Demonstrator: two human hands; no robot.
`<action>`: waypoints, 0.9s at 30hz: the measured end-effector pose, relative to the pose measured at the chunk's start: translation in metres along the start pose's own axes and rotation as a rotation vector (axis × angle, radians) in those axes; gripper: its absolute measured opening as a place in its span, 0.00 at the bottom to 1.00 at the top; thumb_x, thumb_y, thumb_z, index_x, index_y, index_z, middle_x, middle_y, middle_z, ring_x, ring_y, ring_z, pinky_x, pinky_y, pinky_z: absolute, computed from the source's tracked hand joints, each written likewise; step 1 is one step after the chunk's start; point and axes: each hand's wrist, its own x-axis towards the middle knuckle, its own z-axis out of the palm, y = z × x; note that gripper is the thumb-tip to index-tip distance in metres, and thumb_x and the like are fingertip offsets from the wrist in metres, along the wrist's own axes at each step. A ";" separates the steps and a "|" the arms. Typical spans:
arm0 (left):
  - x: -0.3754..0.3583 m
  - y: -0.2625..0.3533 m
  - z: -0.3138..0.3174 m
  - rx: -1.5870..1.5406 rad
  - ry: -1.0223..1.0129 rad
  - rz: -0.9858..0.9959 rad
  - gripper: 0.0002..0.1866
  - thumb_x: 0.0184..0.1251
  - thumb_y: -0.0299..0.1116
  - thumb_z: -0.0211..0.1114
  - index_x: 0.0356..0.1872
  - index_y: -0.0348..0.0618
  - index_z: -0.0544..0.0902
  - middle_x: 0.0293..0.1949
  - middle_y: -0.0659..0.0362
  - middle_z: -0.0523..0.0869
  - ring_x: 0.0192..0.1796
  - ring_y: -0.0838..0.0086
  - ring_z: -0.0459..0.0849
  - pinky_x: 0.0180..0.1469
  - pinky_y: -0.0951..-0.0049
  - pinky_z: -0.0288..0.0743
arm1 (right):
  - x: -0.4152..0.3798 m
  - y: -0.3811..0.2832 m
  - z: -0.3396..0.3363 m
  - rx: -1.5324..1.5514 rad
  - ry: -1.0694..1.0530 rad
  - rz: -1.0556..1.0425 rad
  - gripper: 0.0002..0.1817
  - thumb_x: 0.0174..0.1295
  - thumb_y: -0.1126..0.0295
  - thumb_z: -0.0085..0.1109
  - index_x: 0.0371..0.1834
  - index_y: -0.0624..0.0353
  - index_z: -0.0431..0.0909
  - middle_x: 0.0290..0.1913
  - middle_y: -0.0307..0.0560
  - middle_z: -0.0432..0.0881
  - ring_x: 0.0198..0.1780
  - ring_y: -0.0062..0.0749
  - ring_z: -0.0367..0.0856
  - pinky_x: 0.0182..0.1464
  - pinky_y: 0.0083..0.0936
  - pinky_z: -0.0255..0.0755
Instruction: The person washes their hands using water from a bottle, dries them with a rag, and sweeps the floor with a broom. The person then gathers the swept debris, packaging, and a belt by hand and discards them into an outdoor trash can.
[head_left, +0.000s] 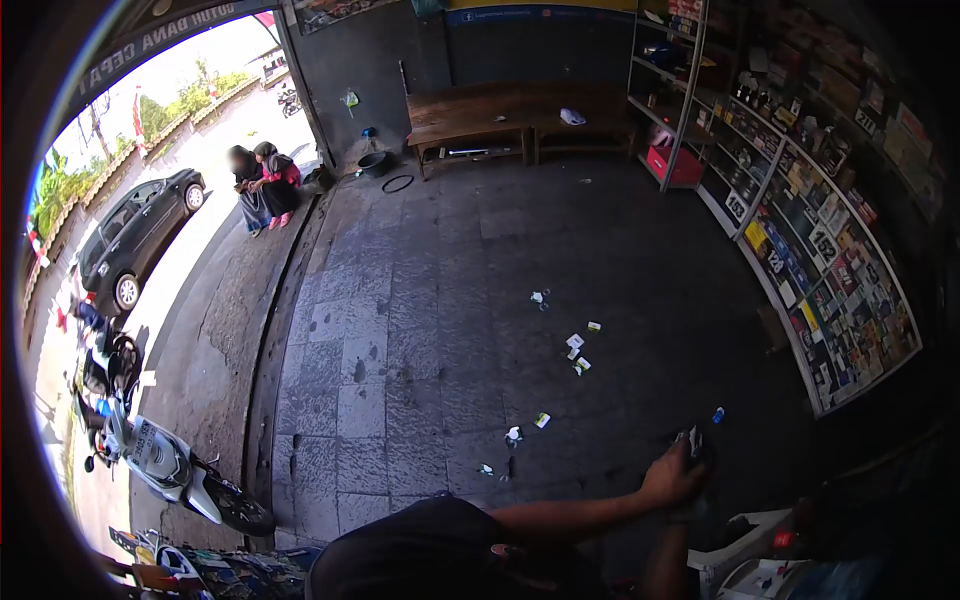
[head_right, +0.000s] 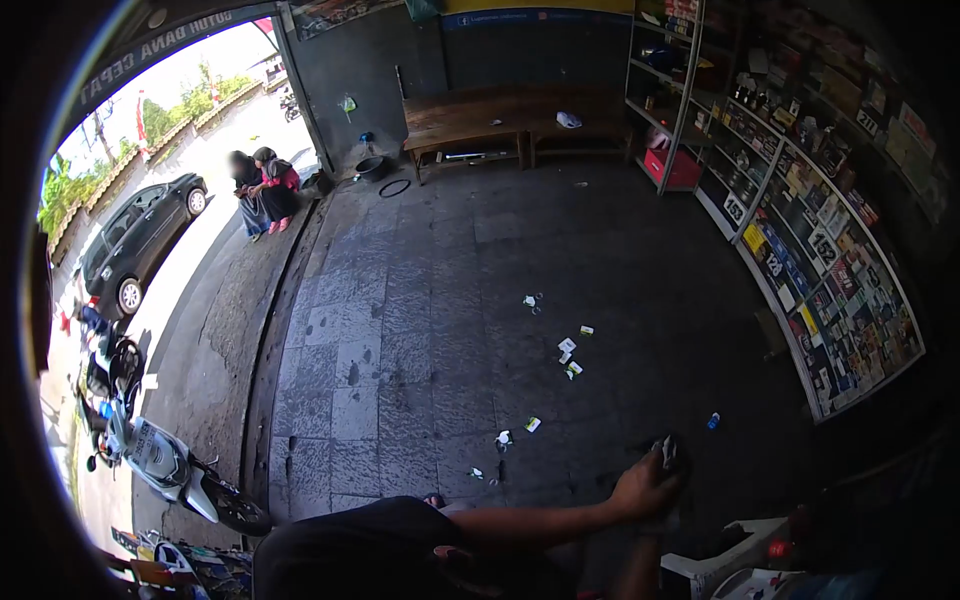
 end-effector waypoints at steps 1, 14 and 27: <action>0.015 0.000 0.024 0.044 -0.009 -0.020 0.31 0.62 0.51 0.59 0.55 0.32 0.71 0.48 0.38 0.81 0.51 0.47 0.82 0.51 0.56 0.75 | 0.009 0.017 -0.015 -0.040 -0.044 0.013 0.22 0.63 0.62 0.57 0.57 0.60 0.70 0.53 0.55 0.76 0.51 0.42 0.78 0.50 0.38 0.72; 0.148 -0.017 0.261 -0.999 -0.591 -0.226 0.22 0.74 0.45 0.50 0.56 0.37 0.76 0.46 0.54 0.82 0.50 0.73 0.80 0.51 0.71 0.75 | 0.158 0.098 -0.188 -0.279 0.208 -0.319 0.19 0.62 0.65 0.53 0.53 0.63 0.76 0.50 0.58 0.80 0.55 0.52 0.76 0.57 0.46 0.67; 0.393 0.102 0.538 -0.412 -1.127 -0.496 0.30 0.76 0.50 0.45 0.48 0.24 0.78 0.39 0.43 0.85 0.40 0.59 0.86 0.46 0.60 0.80 | 0.166 0.416 -0.398 -0.054 0.464 1.127 0.21 0.71 0.55 0.42 0.34 0.58 0.81 0.27 0.48 0.82 0.29 0.33 0.84 0.31 0.33 0.75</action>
